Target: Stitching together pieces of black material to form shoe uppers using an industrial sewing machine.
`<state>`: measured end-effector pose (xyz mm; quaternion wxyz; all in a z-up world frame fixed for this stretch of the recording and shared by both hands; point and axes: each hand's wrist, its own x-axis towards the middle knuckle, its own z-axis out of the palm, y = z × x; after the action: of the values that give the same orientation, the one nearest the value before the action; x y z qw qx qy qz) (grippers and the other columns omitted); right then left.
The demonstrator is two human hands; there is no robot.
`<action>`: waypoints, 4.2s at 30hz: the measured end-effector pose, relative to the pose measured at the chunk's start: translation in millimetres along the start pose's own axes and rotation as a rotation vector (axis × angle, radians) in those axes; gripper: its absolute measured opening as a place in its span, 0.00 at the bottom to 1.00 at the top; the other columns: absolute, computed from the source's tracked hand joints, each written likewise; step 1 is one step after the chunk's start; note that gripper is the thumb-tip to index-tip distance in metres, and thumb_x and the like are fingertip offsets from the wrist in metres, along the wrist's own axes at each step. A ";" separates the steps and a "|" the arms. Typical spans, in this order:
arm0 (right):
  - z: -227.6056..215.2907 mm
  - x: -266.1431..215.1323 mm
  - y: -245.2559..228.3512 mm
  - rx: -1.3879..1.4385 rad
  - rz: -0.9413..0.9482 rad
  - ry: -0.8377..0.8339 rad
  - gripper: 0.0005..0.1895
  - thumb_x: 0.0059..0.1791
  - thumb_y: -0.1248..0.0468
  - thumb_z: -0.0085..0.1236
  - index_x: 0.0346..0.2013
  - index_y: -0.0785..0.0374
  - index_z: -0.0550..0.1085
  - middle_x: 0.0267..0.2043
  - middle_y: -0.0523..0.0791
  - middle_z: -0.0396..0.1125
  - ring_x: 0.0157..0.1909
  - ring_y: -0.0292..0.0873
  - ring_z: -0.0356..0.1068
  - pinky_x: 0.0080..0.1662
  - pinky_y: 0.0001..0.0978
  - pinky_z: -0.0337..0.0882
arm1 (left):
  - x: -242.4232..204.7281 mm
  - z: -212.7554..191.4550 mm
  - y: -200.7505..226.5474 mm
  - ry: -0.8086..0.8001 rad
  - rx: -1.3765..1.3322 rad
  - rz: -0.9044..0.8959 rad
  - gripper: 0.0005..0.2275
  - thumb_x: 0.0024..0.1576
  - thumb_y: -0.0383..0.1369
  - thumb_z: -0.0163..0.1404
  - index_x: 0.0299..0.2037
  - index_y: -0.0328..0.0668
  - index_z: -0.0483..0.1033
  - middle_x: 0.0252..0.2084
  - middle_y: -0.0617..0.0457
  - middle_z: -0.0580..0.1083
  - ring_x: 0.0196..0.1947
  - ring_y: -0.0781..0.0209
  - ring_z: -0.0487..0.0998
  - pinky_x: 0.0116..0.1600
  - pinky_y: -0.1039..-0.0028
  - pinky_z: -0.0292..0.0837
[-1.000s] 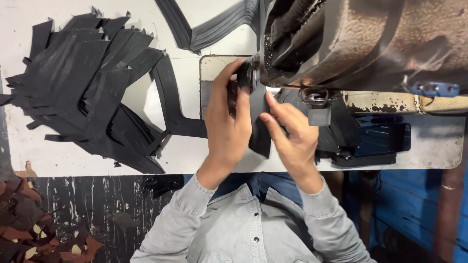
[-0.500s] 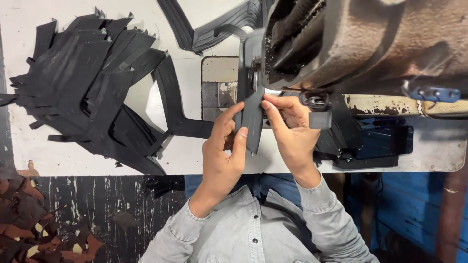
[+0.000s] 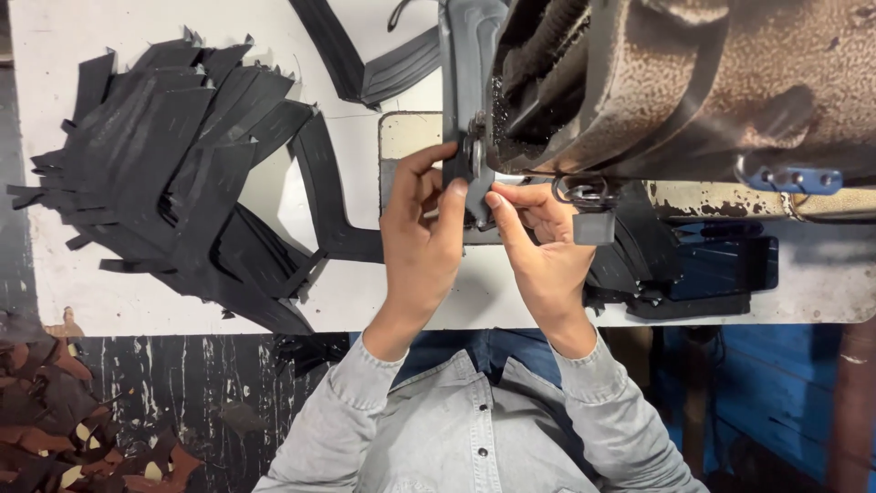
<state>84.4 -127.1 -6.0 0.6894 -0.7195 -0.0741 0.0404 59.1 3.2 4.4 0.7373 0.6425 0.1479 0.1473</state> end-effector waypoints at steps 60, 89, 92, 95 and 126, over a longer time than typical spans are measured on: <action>-12.6 13.1 -4.1 0.018 0.157 -0.143 0.09 0.54 0.72 0.59 0.49 0.68 0.78 0.44 0.42 0.75 0.44 0.31 0.75 0.46 0.19 0.74 | -51.4 -28.1 4.1 -0.050 0.534 0.139 0.25 0.55 0.25 0.58 0.65 0.41 0.70 0.32 0.56 0.72 0.37 0.61 0.68 0.48 0.72 0.69; -23.7 16.9 -40.7 -0.594 -0.361 -0.118 0.18 0.50 0.81 0.56 0.52 0.65 0.79 0.35 0.48 0.72 0.34 0.41 0.70 0.39 0.31 0.69 | 43.9 -4.0 29.6 -0.088 0.374 0.052 0.15 0.60 0.25 0.55 0.57 0.41 0.73 0.37 0.56 0.76 0.27 0.74 0.66 0.32 0.81 0.60; -23.1 16.9 -35.7 -0.672 -0.438 -0.087 0.17 0.51 0.80 0.55 0.52 0.65 0.78 0.38 0.49 0.73 0.39 0.45 0.72 0.44 0.36 0.69 | 30.2 -7.8 9.1 -0.065 0.261 0.040 0.11 0.64 0.25 0.53 0.56 0.40 0.75 0.34 0.54 0.75 0.31 0.75 0.67 0.36 0.81 0.61; -20.6 15.4 -31.5 -0.775 -0.537 -0.015 0.12 0.51 0.79 0.57 0.47 0.66 0.77 0.38 0.49 0.73 0.41 0.50 0.72 0.54 0.51 0.63 | 13.5 -5.1 9.8 -0.016 0.343 0.250 0.07 0.66 0.25 0.52 0.52 0.39 0.78 0.38 0.54 0.77 0.37 0.73 0.70 0.43 0.80 0.67; -16.7 10.5 3.1 0.081 0.145 -0.075 0.11 0.54 0.73 0.58 0.51 0.69 0.78 0.44 0.44 0.76 0.42 0.31 0.73 0.43 0.19 0.72 | -31.7 -8.7 -0.7 -0.034 0.171 0.007 0.23 0.59 0.22 0.52 0.66 0.35 0.67 0.33 0.60 0.69 0.34 0.73 0.71 0.44 0.81 0.70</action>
<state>97.5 -142.0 -7.8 0.7098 -0.6926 -0.0457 0.1200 26.6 -1.9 3.5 0.6815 0.7062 0.1451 0.1257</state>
